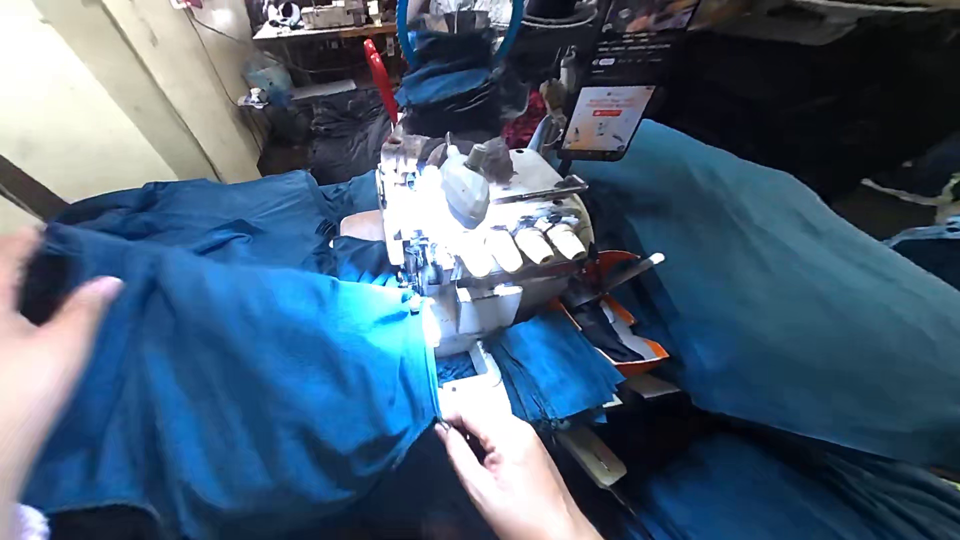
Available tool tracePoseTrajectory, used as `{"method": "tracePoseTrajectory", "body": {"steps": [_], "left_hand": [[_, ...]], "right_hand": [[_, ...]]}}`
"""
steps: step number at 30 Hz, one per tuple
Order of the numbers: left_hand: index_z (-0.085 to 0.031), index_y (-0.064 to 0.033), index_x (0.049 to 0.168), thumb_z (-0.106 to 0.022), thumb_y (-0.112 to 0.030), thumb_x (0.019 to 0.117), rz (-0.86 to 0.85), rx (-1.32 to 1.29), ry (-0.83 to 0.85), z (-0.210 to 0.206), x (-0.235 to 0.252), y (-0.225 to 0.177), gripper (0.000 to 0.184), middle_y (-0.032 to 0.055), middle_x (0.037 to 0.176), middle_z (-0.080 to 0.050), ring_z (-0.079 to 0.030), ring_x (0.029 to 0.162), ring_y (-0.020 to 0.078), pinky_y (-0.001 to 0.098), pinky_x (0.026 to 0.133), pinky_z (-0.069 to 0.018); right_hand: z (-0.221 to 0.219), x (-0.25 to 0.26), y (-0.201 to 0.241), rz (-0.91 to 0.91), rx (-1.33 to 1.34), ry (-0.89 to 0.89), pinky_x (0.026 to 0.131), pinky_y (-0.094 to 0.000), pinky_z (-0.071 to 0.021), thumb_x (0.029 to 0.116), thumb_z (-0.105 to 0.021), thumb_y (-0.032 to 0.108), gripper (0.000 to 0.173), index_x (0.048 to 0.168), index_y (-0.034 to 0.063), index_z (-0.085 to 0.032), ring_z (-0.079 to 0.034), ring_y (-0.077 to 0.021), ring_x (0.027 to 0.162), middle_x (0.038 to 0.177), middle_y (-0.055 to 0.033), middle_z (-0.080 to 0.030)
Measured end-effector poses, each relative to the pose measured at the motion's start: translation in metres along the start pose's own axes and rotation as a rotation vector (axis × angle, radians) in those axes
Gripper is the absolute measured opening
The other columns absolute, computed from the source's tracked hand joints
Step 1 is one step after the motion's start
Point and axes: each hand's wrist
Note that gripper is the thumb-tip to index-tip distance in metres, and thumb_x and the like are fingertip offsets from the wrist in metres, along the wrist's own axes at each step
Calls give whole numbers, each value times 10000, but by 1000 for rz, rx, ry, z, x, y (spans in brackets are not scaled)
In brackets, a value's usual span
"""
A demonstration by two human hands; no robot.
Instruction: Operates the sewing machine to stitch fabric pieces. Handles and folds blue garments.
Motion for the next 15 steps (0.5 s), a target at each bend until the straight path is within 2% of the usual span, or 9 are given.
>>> {"method": "tracePoseTrajectory", "body": {"steps": [1,4,7,8,10,11,13,14,15], "left_hand": [[-428,78,1487,-576,-269,1036,-91,10,4,-11,-16,-18,589,334,1512,-420,-414,1413,475,629,1141,-341],[-474,76,1463,-652,-388,979,-406,-65,-51,-63,-96,-52,694,401,1481,-417,-388,1397,556,657,1121,-340],[-431,-182,1501,-667,-586,921,-465,4,-54,-119,-178,-61,746,257,1544,-350,-254,1512,361,568,1216,-155],[-411,-212,1505,-648,-532,950,-451,50,-27,-129,-191,-57,682,247,1531,-362,-266,1508,354,589,1213,-122],[-575,-80,1402,-589,-224,954,-442,36,-80,-136,-182,-42,470,244,1296,-625,-575,1269,394,682,1139,-231],[-607,-83,1363,-496,-162,987,-430,44,-135,-132,-164,-34,400,161,1188,-683,-637,1149,325,625,1140,-260],[-674,-85,1205,-436,-96,1014,-468,100,-293,-106,-112,-40,307,115,1061,-720,-684,1031,297,566,1115,-357],[-711,-31,1120,-478,-51,992,-511,120,-359,-93,-82,-50,266,176,1016,-735,-709,999,368,623,1071,-399],[-705,-5,1142,-489,-46,989,-539,136,-342,-87,-57,-51,268,235,1055,-712,-679,1041,440,685,1061,-363]], "right_hand": [[-2,8,-3,3,-21,-27,656,-274,-575,963,-607,188,173,935,114,-761,-678,-62,731,825,7,-725],[-4,29,-8,43,-97,-98,675,-254,-565,967,-580,220,205,909,121,-750,-670,-63,738,810,15,-710],[-2,42,-11,47,-113,-122,690,-251,-566,977,-575,247,213,908,135,-743,-673,-56,754,806,24,-707],[-2,43,-12,45,-103,-126,680,-233,-560,979,-577,250,212,912,136,-743,-666,-41,745,806,30,-706],[-1,43,-13,29,-23,-116,667,-188,-542,974,-591,228,198,923,115,-745,-648,-10,726,808,27,-706],[-1,40,-12,6,51,-98,651,-155,-523,970,-600,211,183,922,102,-740,-627,14,706,799,30,-697],[1,34,-3,-77,237,-32,615,-129,-498,955,-624,162,147,911,63,-723,-594,42,656,765,29,-673],[2,31,2,-123,329,6,619,-137,-502,953,-632,139,132,912,46,-716,-594,40,657,766,26,-669],[1,27,5,-160,408,35,644,-149,-520,951,-640,119,119,927,33,-720,-610,35,682,790,22,-680]]}}
Point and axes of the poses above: each hand's wrist, its own x-axis towards the middle knuckle, its own z-axis out of the back of the hand, y = z × x
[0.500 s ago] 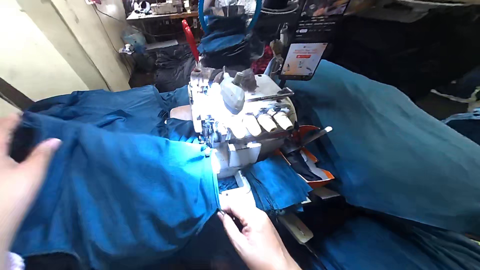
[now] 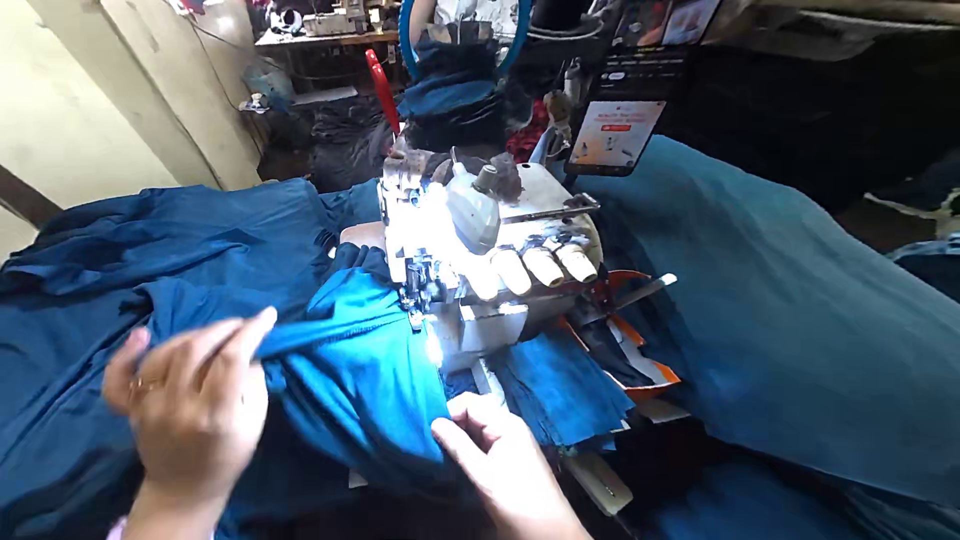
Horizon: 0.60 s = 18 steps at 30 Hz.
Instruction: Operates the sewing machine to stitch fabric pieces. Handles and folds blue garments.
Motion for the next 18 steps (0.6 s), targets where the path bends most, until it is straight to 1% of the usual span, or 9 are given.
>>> {"method": "tracePoseTrajectory", "body": {"steps": [3,4,6,8,10,12,14,16,18], "left_hand": [[-690,-13,1256,-635,27,913,64,-63,249,-32,24,27,350,296,1242,-624,-560,1189,548,785,1090,-242],[-685,7,1240,-656,29,907,107,-83,289,-38,20,25,336,312,1257,-609,-549,1200,562,781,1067,-286],[-680,46,1077,-596,-118,957,121,-70,187,-36,-5,5,220,305,1097,-648,-621,1048,537,706,909,-450],[-664,40,946,-624,-337,972,211,-85,161,-17,-43,-30,381,271,925,-667,-659,877,480,637,799,-497],[-681,88,1061,-696,-449,908,367,-144,376,1,-79,-62,559,347,1045,-655,-632,961,573,722,839,-461],[-689,106,1069,-746,-330,868,467,-209,502,5,-108,-79,484,382,1129,-628,-605,1041,606,761,880,-432],[-683,92,1000,-687,-93,874,562,-412,432,15,-119,-81,224,249,1037,-684,-678,986,383,561,896,-525],[-552,80,1104,-545,46,949,817,-856,299,32,-115,-75,159,26,976,-659,-661,899,48,246,849,-575],[-463,-18,1161,-434,63,1004,1076,-1170,217,47,-108,-67,179,-59,963,-665,-674,868,9,241,801,-598]], "right_hand": [[-6,-12,-4,-59,136,40,750,-207,-588,948,-651,63,122,1026,-1,-720,-685,-14,790,889,-9,-732],[-7,-15,-5,-74,145,47,776,-227,-595,944,-660,58,144,1059,-14,-712,-697,-32,817,915,-25,-739],[-7,-21,-7,-94,104,54,820,-254,-598,931,-689,78,163,1049,-30,-716,-709,-59,863,946,-63,-742],[-7,-26,-14,-81,39,56,838,-269,-587,938,-685,99,149,992,-33,-729,-704,-76,885,945,-88,-736],[-5,-27,-20,-87,22,57,859,-268,-579,962,-649,103,152,1009,-24,-719,-698,-64,920,967,-77,-736],[-1,-27,-17,-112,96,80,791,-254,-588,983,-616,93,130,1045,0,-683,-694,-41,838,904,-22,-729],[3,-29,-5,-129,238,129,682,-232,-575,987,-605,62,85,1034,32,-668,-661,-18,716,807,40,-700],[5,-34,7,-158,345,154,705,-225,-583,969,-606,17,80,1028,54,-646,-669,-6,740,830,70,-701],[4,-43,9,-197,416,189,787,-245,-602,946,-615,-23,158,1086,48,-624,-699,-19,836,923,63,-731]]}}
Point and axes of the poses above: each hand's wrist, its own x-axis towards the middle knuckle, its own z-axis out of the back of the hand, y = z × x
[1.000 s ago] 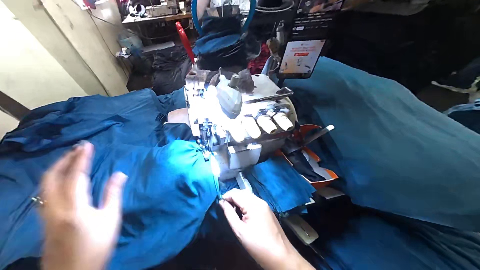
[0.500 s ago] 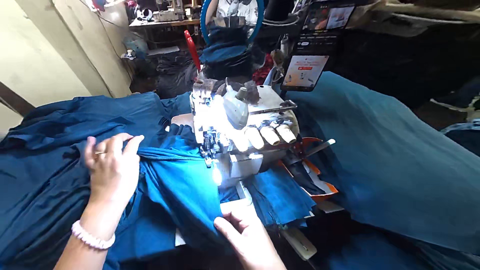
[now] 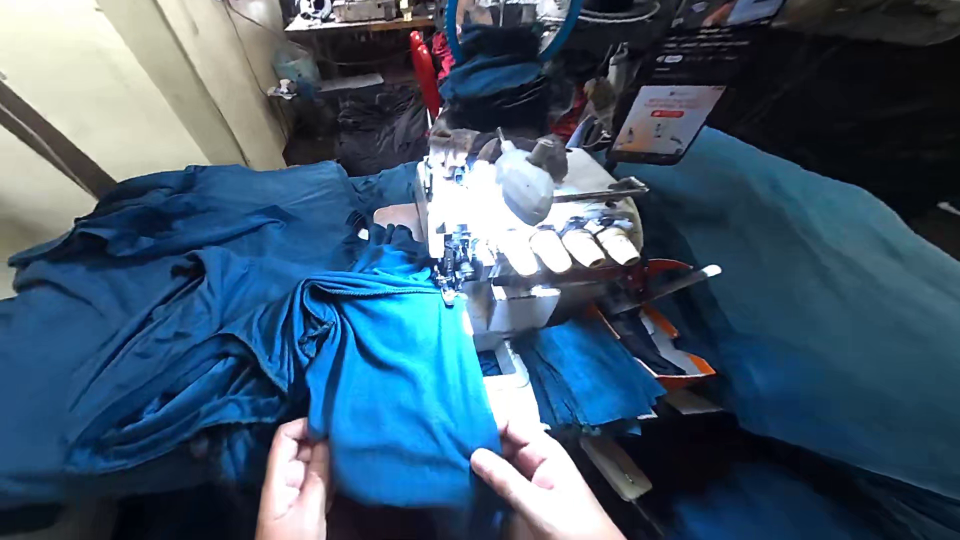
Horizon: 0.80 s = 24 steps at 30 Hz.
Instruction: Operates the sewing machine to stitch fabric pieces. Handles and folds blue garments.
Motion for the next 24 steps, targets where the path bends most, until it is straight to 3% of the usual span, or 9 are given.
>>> {"method": "tracePoseTrajectory", "body": {"steps": [5,8,10,13,17,19,21,22,24], "left_hand": [[-411,68,1302,-421,27,1027,82,-28,-46,13,-1,11,278,21,1126,-582,-628,979,9,208,891,-557],[-359,-20,1325,-765,-95,868,-8,-35,70,14,-3,18,616,-72,1082,-702,-700,933,24,236,838,-600],[-403,25,1323,-820,-34,759,-40,63,52,12,-6,21,703,-48,998,-709,-702,869,36,226,781,-605],[-526,95,1267,-802,-19,788,-159,223,-54,13,-2,26,564,-54,832,-680,-633,697,-7,162,665,-551],[-554,115,1281,-602,-4,966,-227,249,-44,20,2,37,340,68,1122,-716,-686,972,26,190,887,-573],[-511,82,1343,-526,-49,1033,-344,204,23,31,4,68,337,103,1267,-666,-665,1113,75,219,950,-553],[-449,91,1362,-477,-21,1037,-443,76,61,33,6,86,345,101,1281,-634,-658,1064,56,172,839,-547],[-425,5,1338,-458,25,1018,-204,94,45,21,0,51,321,-23,1229,-634,-652,987,-26,153,780,-554],[-400,-6,1333,-422,92,993,24,1,0,5,-3,16,355,-15,1195,-626,-675,942,9,220,748,-600]], "right_hand": [[-3,-23,-51,-146,-7,158,765,-277,-580,934,-652,9,135,1068,23,-645,-683,-43,813,900,30,-719],[-1,-33,-67,-111,-144,73,784,-230,-569,928,-679,68,115,999,-19,-704,-661,-5,836,928,5,-705],[3,-36,-68,-36,-256,-22,855,-227,-559,934,-678,78,140,1000,-38,-718,-658,-27,918,989,-49,-696],[5,-34,-58,26,-297,-79,840,-238,-571,926,-667,31,109,1013,-27,-699,-680,-41,896,956,-43,-717],[-2,-34,-51,-95,37,329,774,-289,-571,958,-631,87,184,1125,9,-627,-677,-48,846,940,16,-717],[-10,-28,-50,8,-169,285,871,-309,-578,961,-656,102,180,1081,-24,-704,-690,-98,963,1014,-54,-728],[-19,-14,-46,179,-523,35,1039,-414,-467,928,-676,117,168,963,-20,-767,-605,-280,1174,1158,-208,-671],[-21,-5,-44,218,-619,-31,1126,-463,-407,939,-678,153,183,972,4,-781,-553,-348,1297,1282,-257,-637],[-24,7,-43,211,-690,-37,1167,-523,-357,965,-669,257,234,1001,62,-793,-508,-364,1378,1371,-248,-614]]}}
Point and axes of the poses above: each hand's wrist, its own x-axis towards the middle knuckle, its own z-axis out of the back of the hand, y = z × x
